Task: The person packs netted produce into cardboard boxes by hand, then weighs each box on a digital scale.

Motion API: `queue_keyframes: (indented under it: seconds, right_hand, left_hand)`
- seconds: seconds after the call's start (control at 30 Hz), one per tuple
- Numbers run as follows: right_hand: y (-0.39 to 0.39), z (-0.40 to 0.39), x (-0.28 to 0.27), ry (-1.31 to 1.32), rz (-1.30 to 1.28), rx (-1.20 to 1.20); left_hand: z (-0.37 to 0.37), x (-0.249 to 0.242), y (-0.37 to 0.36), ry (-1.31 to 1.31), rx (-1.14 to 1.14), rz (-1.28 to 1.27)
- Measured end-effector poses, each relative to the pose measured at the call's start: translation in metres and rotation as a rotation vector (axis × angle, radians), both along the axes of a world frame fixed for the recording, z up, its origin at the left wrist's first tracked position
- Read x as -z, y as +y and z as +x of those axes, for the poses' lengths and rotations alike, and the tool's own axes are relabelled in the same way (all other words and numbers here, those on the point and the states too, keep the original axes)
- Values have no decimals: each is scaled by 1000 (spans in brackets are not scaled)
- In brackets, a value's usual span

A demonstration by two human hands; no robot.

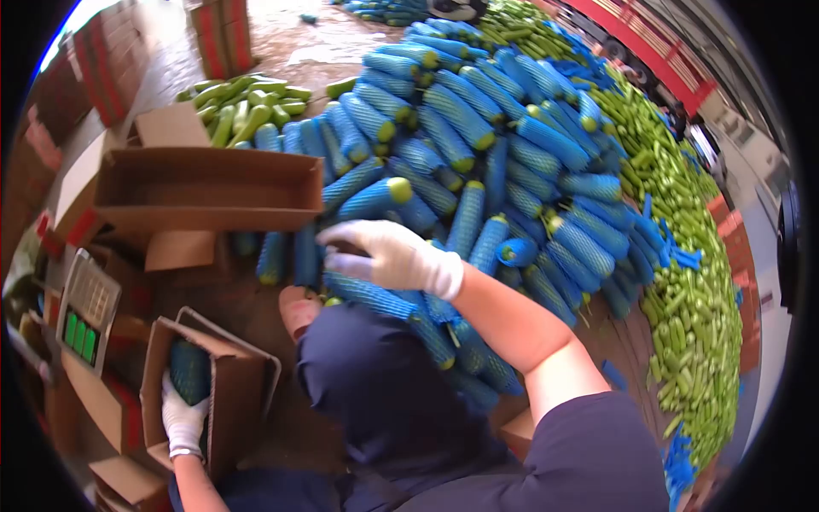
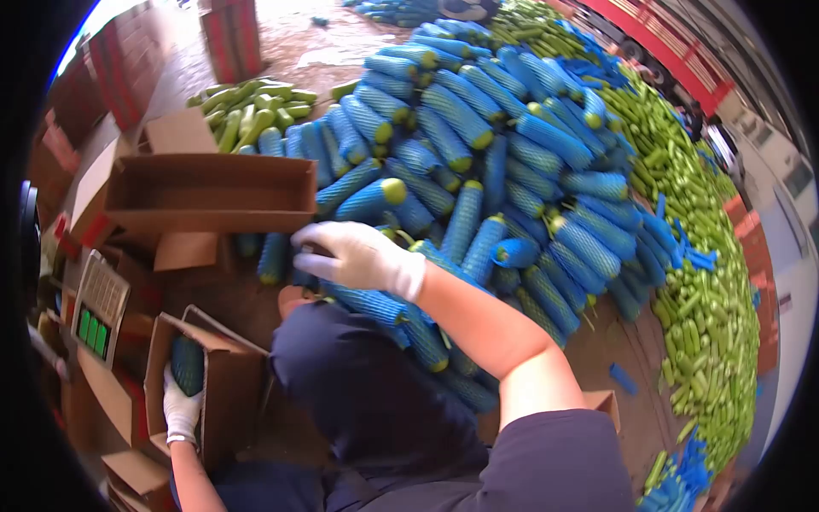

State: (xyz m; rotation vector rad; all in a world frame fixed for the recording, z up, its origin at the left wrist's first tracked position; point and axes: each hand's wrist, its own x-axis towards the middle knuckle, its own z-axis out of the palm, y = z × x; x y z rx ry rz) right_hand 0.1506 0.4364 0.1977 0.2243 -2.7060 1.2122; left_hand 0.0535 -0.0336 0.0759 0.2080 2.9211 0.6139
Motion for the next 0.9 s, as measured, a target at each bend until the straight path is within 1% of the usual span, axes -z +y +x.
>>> queue_keyframes:
  seconds: [0.03,0.1,0.17,0.23,0.3,0.33,0.37,0.43,0.47,0.5,0.57,0.6,0.63,0.67,0.7,0.77,0.83,0.87,0.9]
  right_hand:
    - [22,33,15,-82,26,98]
    - [58,101,52,-199,-14,310]
    - [85,168,78,-281,-81,540]
    - [112,231,111,-290,-55,739]
    - [125,283,112,-334,107,900]
    - [132,305,121,-348,69,962]
    - [136,325,127,-383,64,1023]
    - [141,347,135,-438,-54,1142]
    - [138,348,134,-402,-115,1178]
    - [134,343,131,-409,-130,1177]
    - [120,318,115,-129,-156,997]
    - [108,301,107,-44,-285,889]
    - [95,281,95,44,-411,780]
    - [81,262,79,83,-648,602]
    - [70,249,54,-12,-725,453]
    - [46,227,29,35,-960,117]
    - [20,218,19,177,-1119,-69]
    - [13,224,15,153,-1254,-114]
    - [7,230,13,130,-1391,-157]
  left_hand:
    - [-3,6,-6,-11,9,55]
    - [-6,13,-12,103,57,22]
    - [-5,16,-14,149,105,50]
    - [-1,7,-9,142,103,8]
    - [-13,10,-29,204,164,-41]
    - [-6,-7,-13,202,190,-50]
    - [10,-27,-2,288,171,36]
    - [38,-73,15,460,120,206]
    - [30,-80,-11,488,32,13]
    - [26,-97,-16,590,76,82]
    - [46,-153,9,582,98,436]
    - [66,-178,100,587,99,418]
    - [83,-195,170,495,125,492]
    - [97,-206,221,400,152,566]
    - [109,-211,256,304,181,639]
    - [127,-213,291,103,241,780]
    - [142,-209,299,-112,299,910]
    - [121,-193,194,-223,323,969]
    - [185,-200,280,-341,346,1023]
